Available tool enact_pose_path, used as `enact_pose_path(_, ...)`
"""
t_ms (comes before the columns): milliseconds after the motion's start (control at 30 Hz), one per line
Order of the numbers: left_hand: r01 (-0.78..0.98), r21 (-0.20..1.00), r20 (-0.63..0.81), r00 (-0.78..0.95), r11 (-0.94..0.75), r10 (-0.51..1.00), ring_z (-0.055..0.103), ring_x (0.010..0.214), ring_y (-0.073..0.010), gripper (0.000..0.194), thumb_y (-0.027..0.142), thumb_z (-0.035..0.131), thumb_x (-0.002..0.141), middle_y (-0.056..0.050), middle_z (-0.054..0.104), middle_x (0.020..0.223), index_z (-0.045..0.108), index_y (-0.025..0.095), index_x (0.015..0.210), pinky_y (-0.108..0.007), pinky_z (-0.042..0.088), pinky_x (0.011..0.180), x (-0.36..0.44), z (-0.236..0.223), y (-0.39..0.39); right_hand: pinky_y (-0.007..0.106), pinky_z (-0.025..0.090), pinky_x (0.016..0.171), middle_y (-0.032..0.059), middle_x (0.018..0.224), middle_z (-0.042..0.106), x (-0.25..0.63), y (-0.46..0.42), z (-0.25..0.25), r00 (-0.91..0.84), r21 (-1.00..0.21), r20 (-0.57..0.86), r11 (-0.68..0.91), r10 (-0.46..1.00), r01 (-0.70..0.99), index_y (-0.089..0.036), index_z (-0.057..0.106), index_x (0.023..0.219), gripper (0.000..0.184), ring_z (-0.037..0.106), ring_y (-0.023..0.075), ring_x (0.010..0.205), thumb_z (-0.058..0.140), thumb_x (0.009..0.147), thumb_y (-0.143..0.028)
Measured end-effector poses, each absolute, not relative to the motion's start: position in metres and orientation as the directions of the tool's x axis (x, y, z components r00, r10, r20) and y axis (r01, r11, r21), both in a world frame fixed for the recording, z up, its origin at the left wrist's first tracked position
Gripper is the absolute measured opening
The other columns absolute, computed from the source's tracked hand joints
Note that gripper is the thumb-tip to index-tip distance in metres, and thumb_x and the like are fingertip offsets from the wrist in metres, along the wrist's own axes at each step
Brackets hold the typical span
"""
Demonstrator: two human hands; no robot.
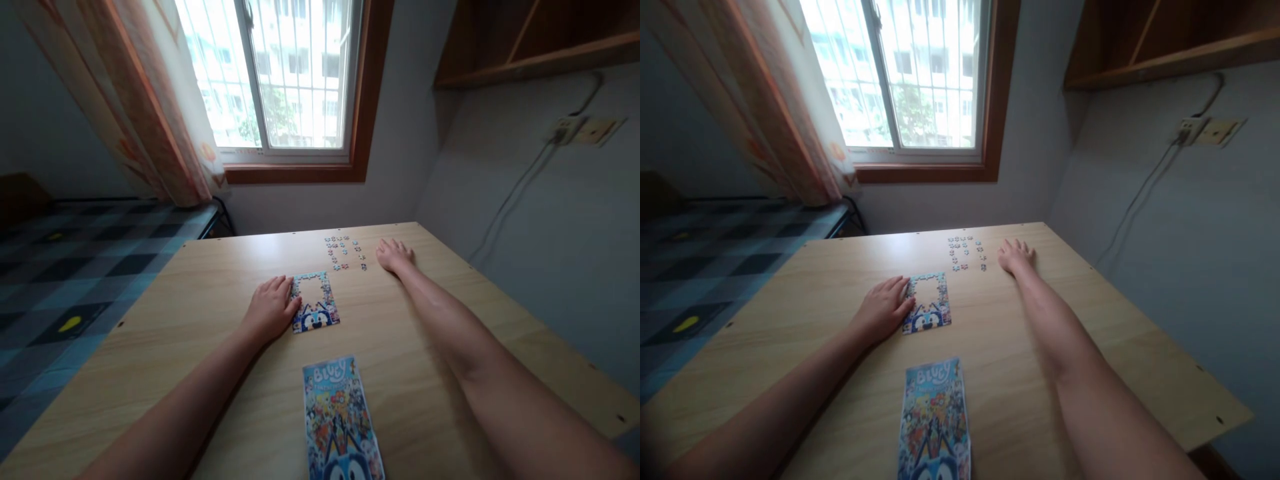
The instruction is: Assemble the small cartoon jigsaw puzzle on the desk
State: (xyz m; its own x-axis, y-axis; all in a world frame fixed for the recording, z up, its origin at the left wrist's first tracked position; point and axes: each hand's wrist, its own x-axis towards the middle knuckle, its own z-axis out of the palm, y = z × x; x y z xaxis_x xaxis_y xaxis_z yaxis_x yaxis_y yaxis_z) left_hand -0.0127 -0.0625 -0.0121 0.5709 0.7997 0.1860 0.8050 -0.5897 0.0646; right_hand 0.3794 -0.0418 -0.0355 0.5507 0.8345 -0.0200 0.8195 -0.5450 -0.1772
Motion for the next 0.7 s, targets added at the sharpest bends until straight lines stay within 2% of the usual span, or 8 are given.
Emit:
enact_pose_path(433,0.814,0.105,0.179,0.55,-0.571,0.816,0.045,0.142,-0.0315,0.058,0.043,0.043,0.097,-0.015,0.052,0.152,0.054,0.012,0.145,-0.047,0.033,0.119,-0.016,-0.012,-0.062,0.064,0.013,0.121,0.0086,0.17,0.023,0.388,-0.024,-0.04,0.509,-0.182,-0.012,-0.503,0.86,0.845,-0.033,0.029,0.161,0.063,0.019,0.0347,0.155,0.024,0.103,-0.056)
enact_pose_path(567,0.812,0.111,0.195,0.547,-0.573,0.814,0.045,0.143,-0.0311,0.058,0.043,0.044,0.097,-0.015,0.053,0.152,0.054,0.012,0.145,-0.047,0.032,0.119,-0.016,-0.013,-0.062,0.064,0.014,0.121,0.0084,0.168,0.026,0.388,-0.024,-0.041,0.51,-0.201,0.023,-0.496,0.86,0.845,-0.032,0.034,0.159,0.063,0.023,0.0345,0.154,0.027,0.102,-0.056)
enact_pose_path(700,0.812,0.122,0.197,0.544,-0.571,0.815,0.045,0.142,-0.0318,0.057,0.042,0.045,0.096,-0.016,0.053,0.151,0.056,0.012,0.144,-0.048,0.034,0.118,-0.016,-0.013,-0.063,0.062,0.022,0.121,0.0088,0.164,0.037,0.386,-0.028,-0.039,0.518,-0.226,0.104,-0.487,0.849,0.844,-0.028,0.045,0.154,0.058,0.033,0.0334,0.15,0.032,0.101,-0.049)
